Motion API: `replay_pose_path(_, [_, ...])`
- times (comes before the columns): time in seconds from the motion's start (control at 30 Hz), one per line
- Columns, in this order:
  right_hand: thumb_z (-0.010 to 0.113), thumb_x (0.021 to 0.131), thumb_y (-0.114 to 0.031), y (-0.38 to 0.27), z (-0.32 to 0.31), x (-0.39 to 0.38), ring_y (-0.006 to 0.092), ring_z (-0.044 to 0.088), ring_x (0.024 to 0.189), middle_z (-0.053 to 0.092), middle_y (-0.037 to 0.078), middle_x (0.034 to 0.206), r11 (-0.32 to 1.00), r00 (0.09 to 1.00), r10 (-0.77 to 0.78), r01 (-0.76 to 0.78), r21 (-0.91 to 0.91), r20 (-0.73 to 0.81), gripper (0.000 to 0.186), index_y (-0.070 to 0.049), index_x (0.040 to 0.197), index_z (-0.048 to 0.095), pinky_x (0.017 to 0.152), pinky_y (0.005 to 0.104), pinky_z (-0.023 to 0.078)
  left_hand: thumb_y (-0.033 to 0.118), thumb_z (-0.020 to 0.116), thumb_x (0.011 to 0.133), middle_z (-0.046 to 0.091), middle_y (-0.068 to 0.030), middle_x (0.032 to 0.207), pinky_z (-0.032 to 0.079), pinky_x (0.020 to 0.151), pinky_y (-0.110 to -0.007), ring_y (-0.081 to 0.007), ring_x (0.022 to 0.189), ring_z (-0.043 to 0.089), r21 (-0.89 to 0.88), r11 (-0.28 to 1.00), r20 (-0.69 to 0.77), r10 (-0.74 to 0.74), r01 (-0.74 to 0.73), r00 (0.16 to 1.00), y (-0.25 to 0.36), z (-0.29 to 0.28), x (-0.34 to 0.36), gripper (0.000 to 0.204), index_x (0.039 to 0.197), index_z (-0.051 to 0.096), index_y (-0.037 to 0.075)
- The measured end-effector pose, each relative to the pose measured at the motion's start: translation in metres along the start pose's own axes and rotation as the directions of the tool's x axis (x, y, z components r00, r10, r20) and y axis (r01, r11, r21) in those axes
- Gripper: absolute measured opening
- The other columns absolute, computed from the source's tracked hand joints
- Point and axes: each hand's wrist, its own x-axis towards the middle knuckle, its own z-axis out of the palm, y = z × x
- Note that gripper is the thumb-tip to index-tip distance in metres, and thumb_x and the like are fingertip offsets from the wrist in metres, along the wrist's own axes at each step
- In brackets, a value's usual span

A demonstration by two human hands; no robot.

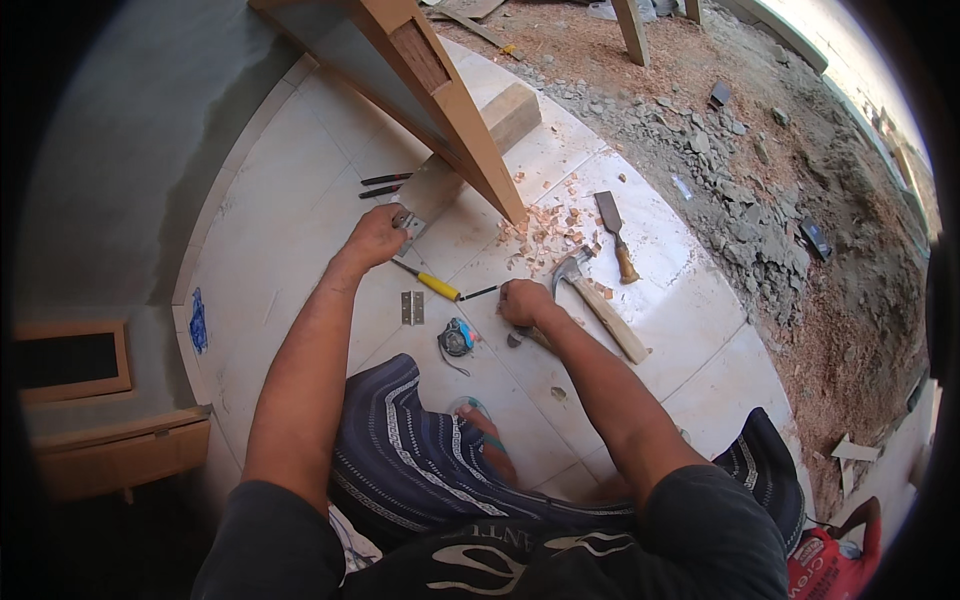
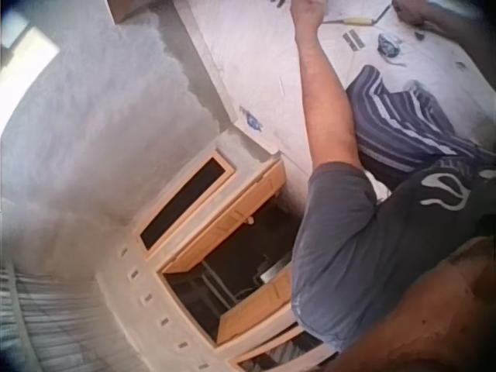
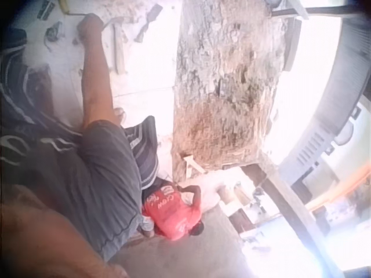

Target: The person sits on the floor and uses a chisel and hammer to carve a wooden frame. They repeatedly position the chisel and strike it with the hammer to remove wood shavings.

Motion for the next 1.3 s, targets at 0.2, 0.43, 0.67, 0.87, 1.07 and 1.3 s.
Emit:
replay_pose_path(0.2, [0.065,0.09,-0.028,-0.003,-0.004,-0.001,0.034,0.071,0.113,0.074,0.018,0.119,1.0,1.0,-0.007,0.007,-0.002,0.026,0.035,-0.007,0.115,0.076,0.098,0.0435,0.056,0.013,0.071,0.087,0.073,-0.0178,0.1,0.051,0.087,-0.04,-0.0271,0.091,0.067,-0.008,0.999,0.05,0.04,-0.04,0.998,-0.006,0.004,-0.001,0.032,0.114,0.068,-0.004])
replay_pose_path(0.43, [0.063,0.09,-0.027,-0.002,-0.002,-0.002,0.034,0.071,0.112,0.075,0.017,0.117,1.0,1.0,0.023,-0.023,-0.011,-0.01,0.034,-0.006,0.115,0.075,0.097,0.0436,0.056,0.013,0.071,0.087,0.072,-0.0179,0.095,0.051,0.085,-0.039,-0.0269,0.087,0.065,0.032,0.991,0.017,0.127,-0.128,0.992,-0.006,0.005,0.002,0.03,0.111,0.068,-0.004])
replay_pose_path(0.67, [0.071,0.09,-0.019,0.019,-0.027,0.01,0.0212,0.071,0.073,0.075,0.013,0.088,0.713,0.996,-0.077,0.083,0.696,-0.039,0.024,0.001,0.104,0.073,0.071,0.0356,0.057,0.012,0.071,0.088,0.072,-0.019,0.103,0.053,0.086,-0.04,-0.0314,0.097,0.068,-0.13,0.99,0.068,0.066,-0.057,0.995,-0.019,0.026,0.014,0.029,0.114,0.068,-0.001])
replay_pose_path(0.87, [0.071,0.088,-0.019,0.039,-0.079,0.01,0.0181,0.065,0.065,0.07,0.011,0.074,0.59,0.947,0.198,0.09,0.803,-0.251,0.02,0.0,0.084,0.071,0.063,0.0354,0.053,0.01,0.069,0.094,0.071,-0.013,0.105,0.06,0.072,-0.036,-0.0219,0.092,0.069,-0.202,0.972,0.199,-0.079,0.12,0.977,-0.006,0.069,0.035,0.032,0.123,0.066,-0.001])
replay_pose_path(1.07, [0.07,0.087,-0.021,0.083,-0.084,0.006,0.0198,0.066,0.066,0.069,0.012,0.07,0.699,0.815,0.338,0.117,0.705,-0.471,0.023,0.001,0.08,0.07,0.064,0.0364,0.052,0.012,0.072,0.095,0.07,-0.0122,0.11,0.065,0.074,-0.036,-0.0215,0.09,0.071,-0.287,0.903,0.189,-0.275,0.321,0.943,-0.013,0.116,0.073,0.03,0.123,0.066,0.002])
replay_pose_path(1.3, [0.073,0.09,-0.025,0.127,-0.112,-0.069,0.0212,0.067,0.067,0.072,0.013,0.077,0.671,0.629,0.593,-0.042,0.74,-0.502,0.027,0.002,0.092,0.071,0.064,0.0368,0.053,0.011,0.077,0.091,0.075,-0.0082,0.102,0.059,0.069,-0.033,-0.0176,0.085,0.073,-0.551,0.774,0.099,-0.311,0.312,0.945,-0.045,0.171,0.103,0.028,0.118,0.071,0.003])
